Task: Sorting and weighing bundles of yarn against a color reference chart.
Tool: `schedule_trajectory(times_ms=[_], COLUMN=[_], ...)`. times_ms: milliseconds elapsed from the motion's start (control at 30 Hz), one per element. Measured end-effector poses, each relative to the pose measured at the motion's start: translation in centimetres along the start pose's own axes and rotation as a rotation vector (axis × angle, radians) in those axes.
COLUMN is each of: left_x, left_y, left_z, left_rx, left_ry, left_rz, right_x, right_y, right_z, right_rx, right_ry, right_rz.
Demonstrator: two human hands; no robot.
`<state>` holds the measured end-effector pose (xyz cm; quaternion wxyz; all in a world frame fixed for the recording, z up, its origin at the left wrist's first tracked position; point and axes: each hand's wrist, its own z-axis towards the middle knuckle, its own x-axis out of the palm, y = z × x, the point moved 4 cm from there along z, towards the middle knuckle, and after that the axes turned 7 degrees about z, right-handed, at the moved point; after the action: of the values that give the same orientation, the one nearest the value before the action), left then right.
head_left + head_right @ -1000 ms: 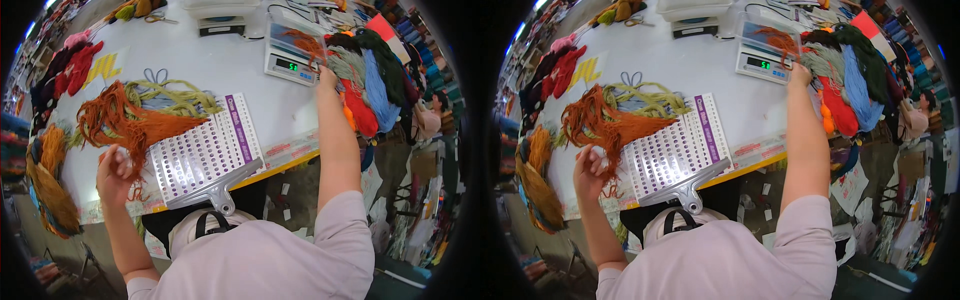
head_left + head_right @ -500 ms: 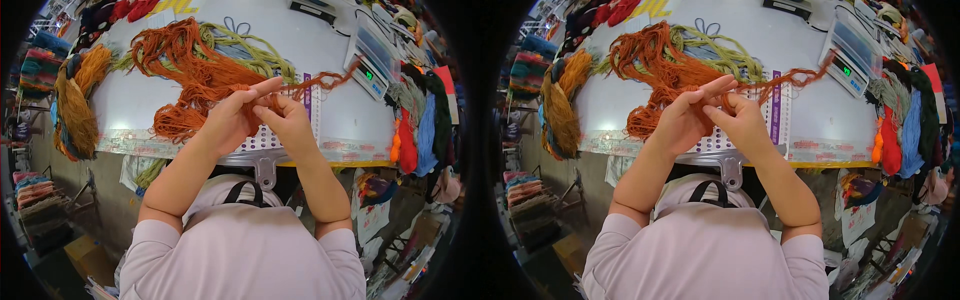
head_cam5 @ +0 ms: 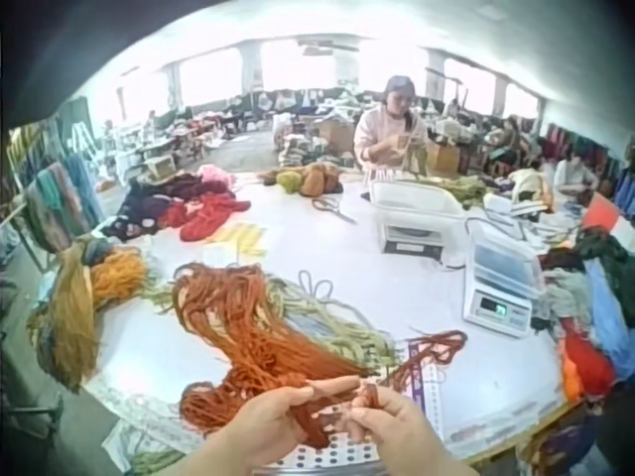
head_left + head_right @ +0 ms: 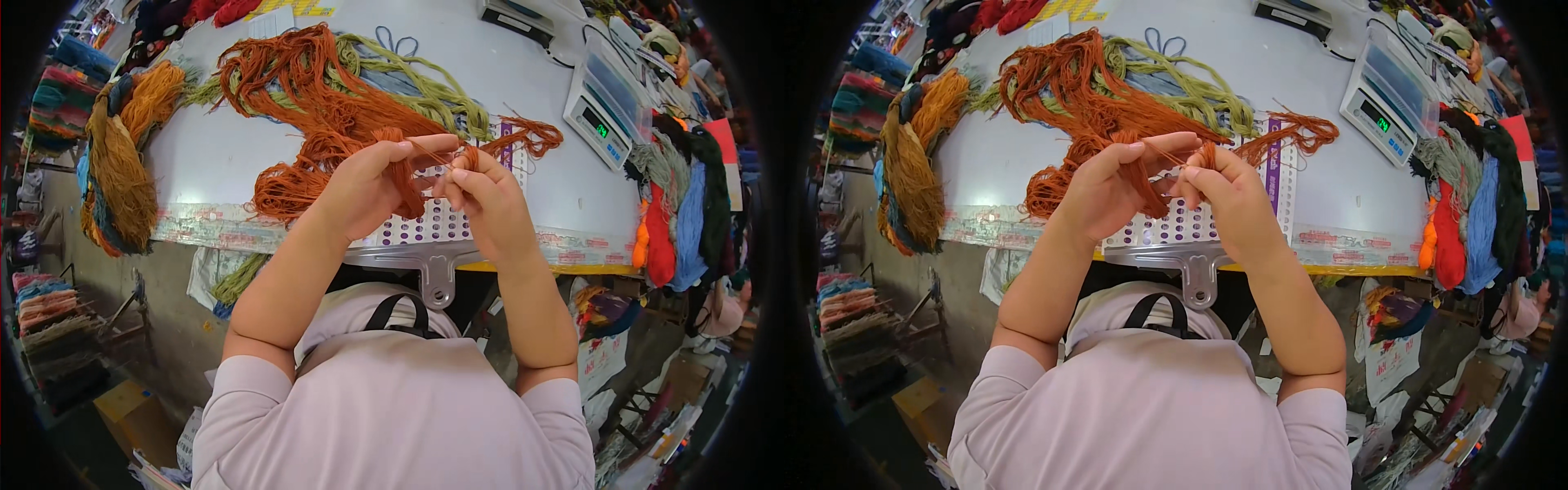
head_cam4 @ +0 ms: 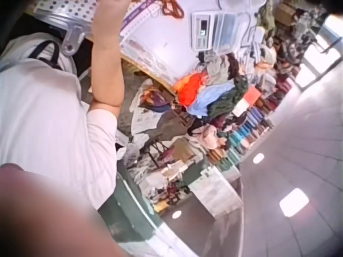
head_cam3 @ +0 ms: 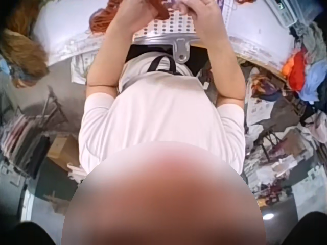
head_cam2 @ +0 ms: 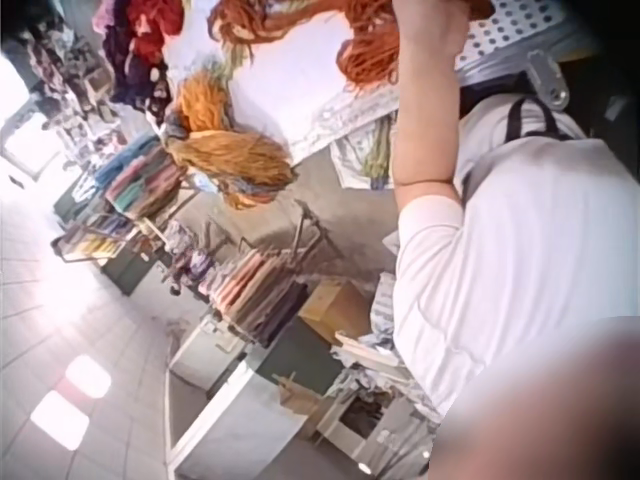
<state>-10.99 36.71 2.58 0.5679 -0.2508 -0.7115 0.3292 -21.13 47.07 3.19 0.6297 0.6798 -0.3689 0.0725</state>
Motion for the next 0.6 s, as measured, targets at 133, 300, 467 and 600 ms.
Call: schedule_trajectory(times_ms=[133, 300, 467, 600], left_x=[0.4, -0.9, -13.0, -25.7], left_y=[-0.5, -1.0, -7.5, -15.5], left_z=[0.1, 0.2, -6.7, -15.6], left_rx=[-0.002, 0.003, 0.311, 0.583], left_ry=[-0.013, -0.079, -0.420, -0.522], left_rz=[-0.021, -0.005, -0.198, -0.356], right_x=[0.9, 0.2, -16.2, -39.5], right_y=[0.7, 2.2, 12.3, 26.9], right_z=[0.0, -0.5, -6.3, -22.8], right_rx=[0.001, 0.168, -0.140, -0.385], right_ry=[0.014, 0.029, -0.209, -0.596], right_rz=[-0.120, -0.626, -0.064, 0.353])
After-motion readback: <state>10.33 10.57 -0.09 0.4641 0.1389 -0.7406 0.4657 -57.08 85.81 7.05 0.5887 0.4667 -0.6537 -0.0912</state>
